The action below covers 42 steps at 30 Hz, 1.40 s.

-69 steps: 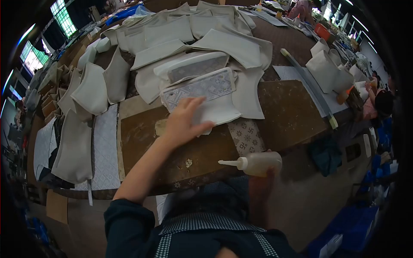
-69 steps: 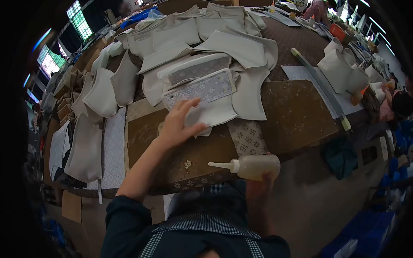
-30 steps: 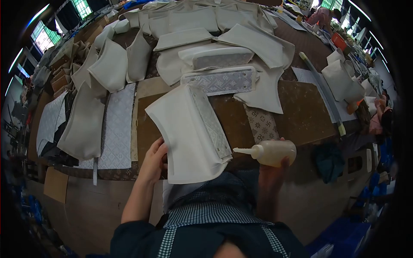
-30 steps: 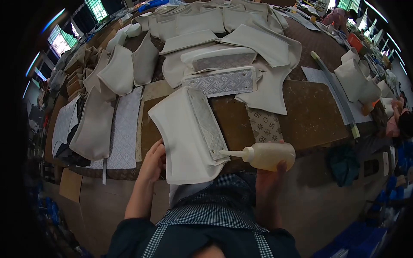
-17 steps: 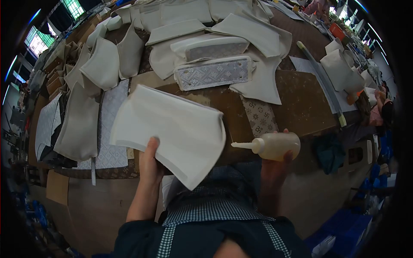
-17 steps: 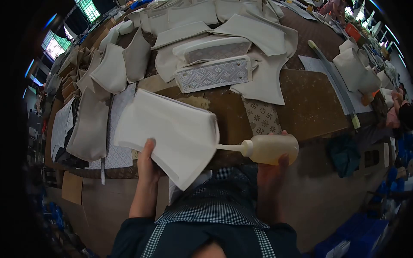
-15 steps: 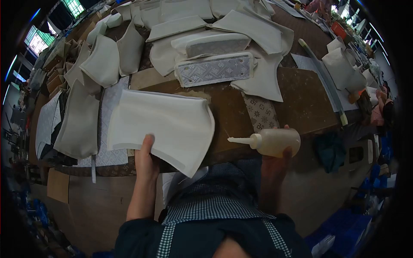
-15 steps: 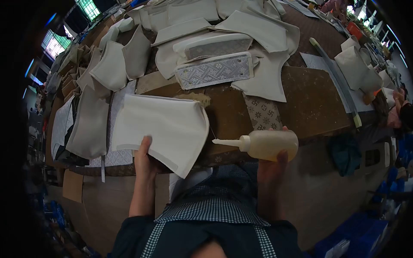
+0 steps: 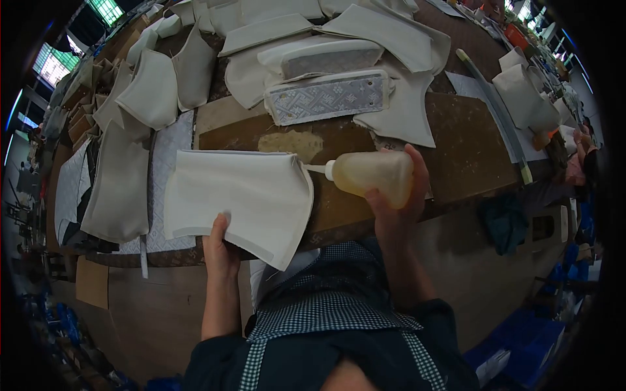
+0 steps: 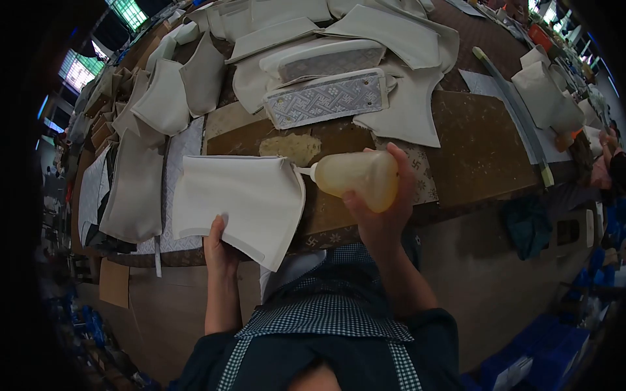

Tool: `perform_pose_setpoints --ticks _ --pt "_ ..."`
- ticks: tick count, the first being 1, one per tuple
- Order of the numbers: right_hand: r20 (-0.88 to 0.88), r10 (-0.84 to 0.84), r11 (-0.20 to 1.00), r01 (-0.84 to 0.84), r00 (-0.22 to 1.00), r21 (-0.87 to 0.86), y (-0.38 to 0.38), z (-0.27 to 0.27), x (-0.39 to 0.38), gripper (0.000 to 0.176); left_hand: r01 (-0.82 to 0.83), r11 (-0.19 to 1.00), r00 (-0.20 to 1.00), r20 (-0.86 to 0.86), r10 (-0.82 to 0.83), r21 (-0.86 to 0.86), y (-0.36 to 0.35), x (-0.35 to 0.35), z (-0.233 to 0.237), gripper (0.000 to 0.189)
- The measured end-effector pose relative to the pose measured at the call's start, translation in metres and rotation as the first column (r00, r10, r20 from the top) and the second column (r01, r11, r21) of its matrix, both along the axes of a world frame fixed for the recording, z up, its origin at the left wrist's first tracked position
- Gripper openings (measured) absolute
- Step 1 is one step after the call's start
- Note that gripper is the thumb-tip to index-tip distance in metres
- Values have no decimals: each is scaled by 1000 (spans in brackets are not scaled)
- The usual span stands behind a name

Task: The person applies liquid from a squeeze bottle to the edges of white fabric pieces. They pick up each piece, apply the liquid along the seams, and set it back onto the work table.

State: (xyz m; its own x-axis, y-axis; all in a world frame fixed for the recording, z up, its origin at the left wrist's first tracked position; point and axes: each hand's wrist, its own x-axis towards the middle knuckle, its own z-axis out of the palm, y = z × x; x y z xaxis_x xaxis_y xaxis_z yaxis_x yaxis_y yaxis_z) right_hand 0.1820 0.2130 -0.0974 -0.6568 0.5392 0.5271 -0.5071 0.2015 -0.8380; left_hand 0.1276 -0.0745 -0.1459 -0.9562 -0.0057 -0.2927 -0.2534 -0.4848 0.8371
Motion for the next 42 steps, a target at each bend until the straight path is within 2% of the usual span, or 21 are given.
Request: perform_pose_setpoints --ticks 4,13,16,25,28,31,37,42 --pt "57 -51 976 38 997 214 -9 0 -16 79 -13 1000 1000 -12 13 -17 2 1 0 53" --pt "163 -12 961 -34 987 275 12 15 -15 76 0 999 1000 -8 -1 -54 2 -1 4 56" --pt "168 -89 936 25 982 350 12 18 -20 75 17 997 1000 -5 -17 -70 2 0 4 57" --pt "219 27 965 -83 975 250 25 27 -43 68 -30 999 999 11 31 -43 6 1 8 51" --pt "233 165 985 -174 958 19 33 20 -45 66 -28 999 1000 5 28 -43 4 1 6 51" --pt "187 206 978 -197 960 -66 36 11 -44 65 -36 998 999 -1 36 -45 5 1 6 50" --pt "265 67 982 -110 962 152 31 16 -18 68 -48 998 999 9 48 -48 7 2 8 49" --pt "213 26 985 -61 977 160 21 11 1 71 -54 998 998 17 55 -28 7 4 6 49"
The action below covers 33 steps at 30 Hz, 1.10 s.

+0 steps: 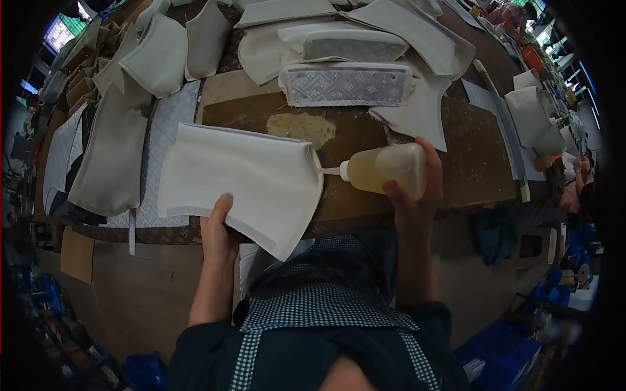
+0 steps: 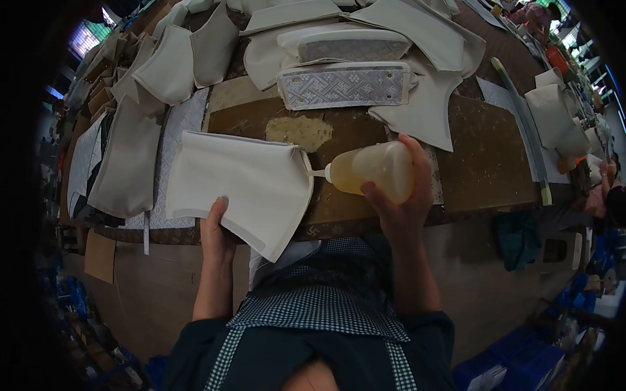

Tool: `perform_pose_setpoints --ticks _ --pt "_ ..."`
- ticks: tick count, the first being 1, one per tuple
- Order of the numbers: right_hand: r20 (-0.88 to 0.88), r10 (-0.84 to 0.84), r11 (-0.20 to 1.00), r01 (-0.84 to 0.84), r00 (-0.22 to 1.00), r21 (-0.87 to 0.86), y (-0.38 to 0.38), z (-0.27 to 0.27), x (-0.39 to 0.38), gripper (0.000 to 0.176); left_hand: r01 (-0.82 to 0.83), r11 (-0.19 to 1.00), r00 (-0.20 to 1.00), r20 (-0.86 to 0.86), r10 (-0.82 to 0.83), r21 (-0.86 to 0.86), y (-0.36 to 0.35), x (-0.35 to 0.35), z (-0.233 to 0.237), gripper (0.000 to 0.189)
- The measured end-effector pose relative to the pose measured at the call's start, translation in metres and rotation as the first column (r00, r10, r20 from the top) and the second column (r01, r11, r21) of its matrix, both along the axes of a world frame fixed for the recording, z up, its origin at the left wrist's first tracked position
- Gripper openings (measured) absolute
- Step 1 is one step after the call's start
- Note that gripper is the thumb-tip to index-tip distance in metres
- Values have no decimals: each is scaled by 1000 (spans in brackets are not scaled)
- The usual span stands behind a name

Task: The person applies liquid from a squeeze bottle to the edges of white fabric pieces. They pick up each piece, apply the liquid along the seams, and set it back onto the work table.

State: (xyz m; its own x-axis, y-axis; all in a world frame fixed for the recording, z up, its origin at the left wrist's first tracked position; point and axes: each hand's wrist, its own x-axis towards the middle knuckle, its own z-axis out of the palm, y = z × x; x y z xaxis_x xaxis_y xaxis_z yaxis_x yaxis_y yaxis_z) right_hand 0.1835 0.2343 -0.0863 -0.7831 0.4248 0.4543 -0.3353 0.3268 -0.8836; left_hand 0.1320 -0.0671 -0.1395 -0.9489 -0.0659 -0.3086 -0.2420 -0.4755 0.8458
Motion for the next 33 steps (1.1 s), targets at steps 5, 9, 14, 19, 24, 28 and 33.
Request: perform_pose_setpoints --ticks 5,9,14,19,24,28,33 --pt "-16 -31 996 29 999 -86 -1 -12 13 71 -19 1000 1000 -4 19 18 2 2 -1 48" --pt "-9 -3 986 2 1000 -166 1 -16 18 71 -17 1000 1000 -19 17 5 1 3 -3 48" --pt "-14 28 959 -31 1000 -283 -1 -21 20 70 -40 999 998 -45 40 2 4 3 -1 46" --pt "-10 76 926 -74 997 -371 -4 -28 24 70 -50 999 998 -40 50 -3 3 3 -3 45" --pt "-23 115 865 -112 993 -489 0 -40 27 70 -48 999 998 -39 48 0 4 2 -1 45" --pt "-34 136 795 -130 990 -593 -4 -45 32 72 -61 998 998 -34 60 -8 4 2 -3 44" --pt "-18 141 738 -118 990 -665 -6 -61 41 72 -48 999 998 -36 49 12 6 3 4 42"
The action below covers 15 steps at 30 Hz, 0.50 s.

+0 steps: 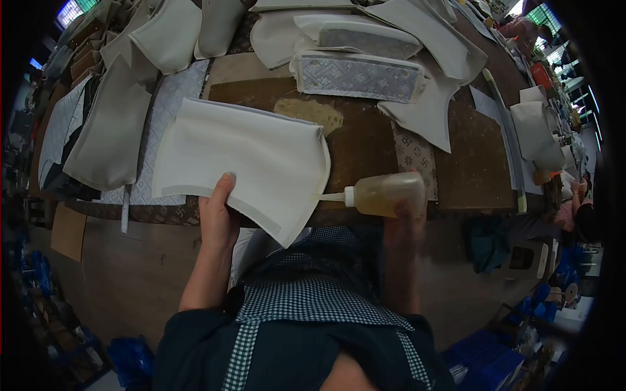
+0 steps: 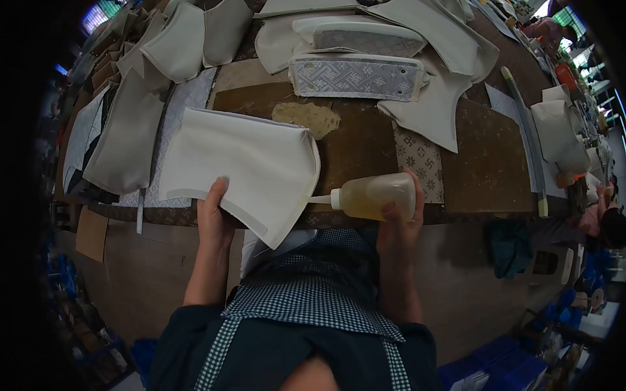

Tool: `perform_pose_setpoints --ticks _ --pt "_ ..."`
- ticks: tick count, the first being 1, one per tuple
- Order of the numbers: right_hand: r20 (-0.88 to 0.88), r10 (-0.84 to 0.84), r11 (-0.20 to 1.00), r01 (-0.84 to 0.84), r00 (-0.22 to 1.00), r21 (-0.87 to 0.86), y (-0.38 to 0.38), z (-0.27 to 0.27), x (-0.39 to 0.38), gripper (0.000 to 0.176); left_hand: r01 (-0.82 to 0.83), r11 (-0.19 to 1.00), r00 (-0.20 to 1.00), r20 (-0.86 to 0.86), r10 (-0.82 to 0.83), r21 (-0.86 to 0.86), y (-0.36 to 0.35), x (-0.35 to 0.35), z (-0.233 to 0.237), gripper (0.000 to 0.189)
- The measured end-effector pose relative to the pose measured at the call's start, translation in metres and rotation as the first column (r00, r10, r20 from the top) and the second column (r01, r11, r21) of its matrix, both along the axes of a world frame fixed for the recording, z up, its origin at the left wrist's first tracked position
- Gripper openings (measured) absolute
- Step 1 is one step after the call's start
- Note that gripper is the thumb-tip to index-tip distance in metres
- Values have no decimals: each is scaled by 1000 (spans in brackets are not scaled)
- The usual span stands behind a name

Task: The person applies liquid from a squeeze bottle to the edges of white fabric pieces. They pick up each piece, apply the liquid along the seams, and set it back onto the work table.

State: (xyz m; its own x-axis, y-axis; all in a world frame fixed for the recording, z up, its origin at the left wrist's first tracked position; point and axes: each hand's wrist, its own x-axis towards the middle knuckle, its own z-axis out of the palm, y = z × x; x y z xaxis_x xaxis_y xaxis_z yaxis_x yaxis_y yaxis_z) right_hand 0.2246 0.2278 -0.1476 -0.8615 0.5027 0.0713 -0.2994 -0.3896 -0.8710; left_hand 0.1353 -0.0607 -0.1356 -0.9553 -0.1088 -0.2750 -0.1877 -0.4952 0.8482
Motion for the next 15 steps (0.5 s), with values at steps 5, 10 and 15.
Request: perform_pose_setpoints --ticks 5,10,15 --pt "49 72 989 -65 996 -131 -12 4 12 76 -13 1000 1000 -6 13 14 2 0 1 40" --pt "68 117 974 -101 991 -201 -27 8 23 78 -14 1000 1000 -2 14 15 1 0 -2 39" --pt "109 220 954 -191 969 -232 -38 1 37 80 -20 1000 1000 -22 20 18 4 -1 1 38"
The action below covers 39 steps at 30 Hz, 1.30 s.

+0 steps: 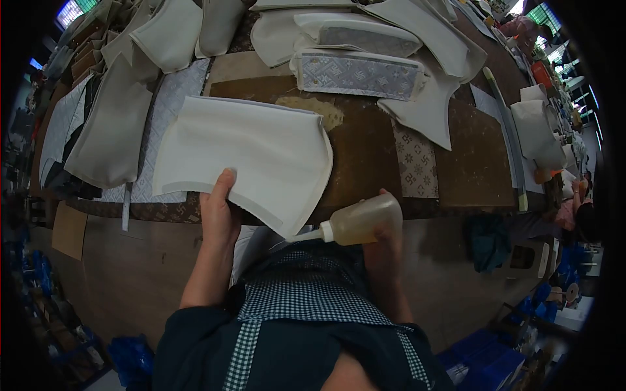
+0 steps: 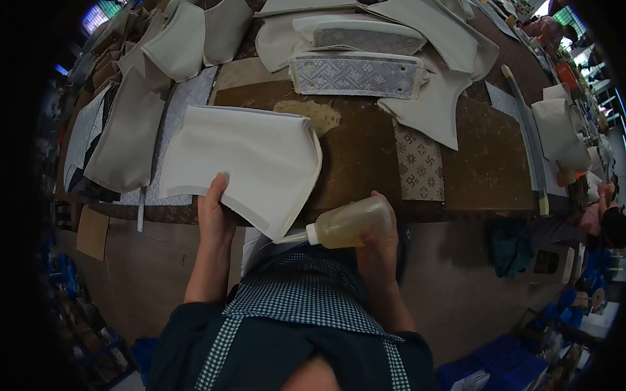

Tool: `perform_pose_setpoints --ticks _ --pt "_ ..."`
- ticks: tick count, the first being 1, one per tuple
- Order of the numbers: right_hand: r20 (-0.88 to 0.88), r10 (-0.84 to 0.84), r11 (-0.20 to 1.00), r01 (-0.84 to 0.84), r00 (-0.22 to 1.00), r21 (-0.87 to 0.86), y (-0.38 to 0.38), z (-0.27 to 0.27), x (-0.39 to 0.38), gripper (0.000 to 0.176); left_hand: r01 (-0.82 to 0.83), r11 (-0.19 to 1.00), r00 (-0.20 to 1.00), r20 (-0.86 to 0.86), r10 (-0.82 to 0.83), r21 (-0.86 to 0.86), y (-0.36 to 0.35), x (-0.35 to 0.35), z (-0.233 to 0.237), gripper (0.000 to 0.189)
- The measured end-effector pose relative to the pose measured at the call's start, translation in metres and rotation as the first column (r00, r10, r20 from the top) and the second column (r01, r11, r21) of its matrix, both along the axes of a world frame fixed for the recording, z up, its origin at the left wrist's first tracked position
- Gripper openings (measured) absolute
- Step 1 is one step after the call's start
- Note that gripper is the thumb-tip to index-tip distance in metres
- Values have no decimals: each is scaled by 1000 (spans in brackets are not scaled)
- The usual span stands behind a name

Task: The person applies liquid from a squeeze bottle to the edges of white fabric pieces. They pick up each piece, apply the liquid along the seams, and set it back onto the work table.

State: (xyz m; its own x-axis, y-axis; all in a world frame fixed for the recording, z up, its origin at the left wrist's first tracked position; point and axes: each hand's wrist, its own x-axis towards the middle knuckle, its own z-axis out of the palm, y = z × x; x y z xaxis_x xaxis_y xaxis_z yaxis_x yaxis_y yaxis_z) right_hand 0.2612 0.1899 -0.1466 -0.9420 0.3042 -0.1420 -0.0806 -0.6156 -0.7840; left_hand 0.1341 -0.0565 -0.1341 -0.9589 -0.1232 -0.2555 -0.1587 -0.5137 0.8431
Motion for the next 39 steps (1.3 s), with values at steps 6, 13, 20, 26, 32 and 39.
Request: perform_pose_setpoints --ticks 6,13,20,26,32,39 --pt "-35 -40 994 36 999 -105 6 21 -3 83 6 1000 1000 -18 -7 -24 -4 -2 -3 38" --pt "-228 -244 903 306 943 301 43 31 -37 79 20 1000 1000 -15 -20 -23 -4 -2 -2 40" --pt "-169 -149 942 192 974 275 30 29 -23 82 44 999 999 5 -44 -2 -8 -5 -3 42" --pt "-152 -61 994 73 987 80 20 32 -12 81 61 995 998 -29 -63 -79 -5 -5 4 49" --pt "-273 -244 898 323 931 299 40 35 -44 76 58 996 998 -21 -59 -65 -11 -2 5 41" --pt "-265 -199 847 301 944 438 36 45 -38 76 43 992 997 -58 -50 -115 -12 -5 7 43"
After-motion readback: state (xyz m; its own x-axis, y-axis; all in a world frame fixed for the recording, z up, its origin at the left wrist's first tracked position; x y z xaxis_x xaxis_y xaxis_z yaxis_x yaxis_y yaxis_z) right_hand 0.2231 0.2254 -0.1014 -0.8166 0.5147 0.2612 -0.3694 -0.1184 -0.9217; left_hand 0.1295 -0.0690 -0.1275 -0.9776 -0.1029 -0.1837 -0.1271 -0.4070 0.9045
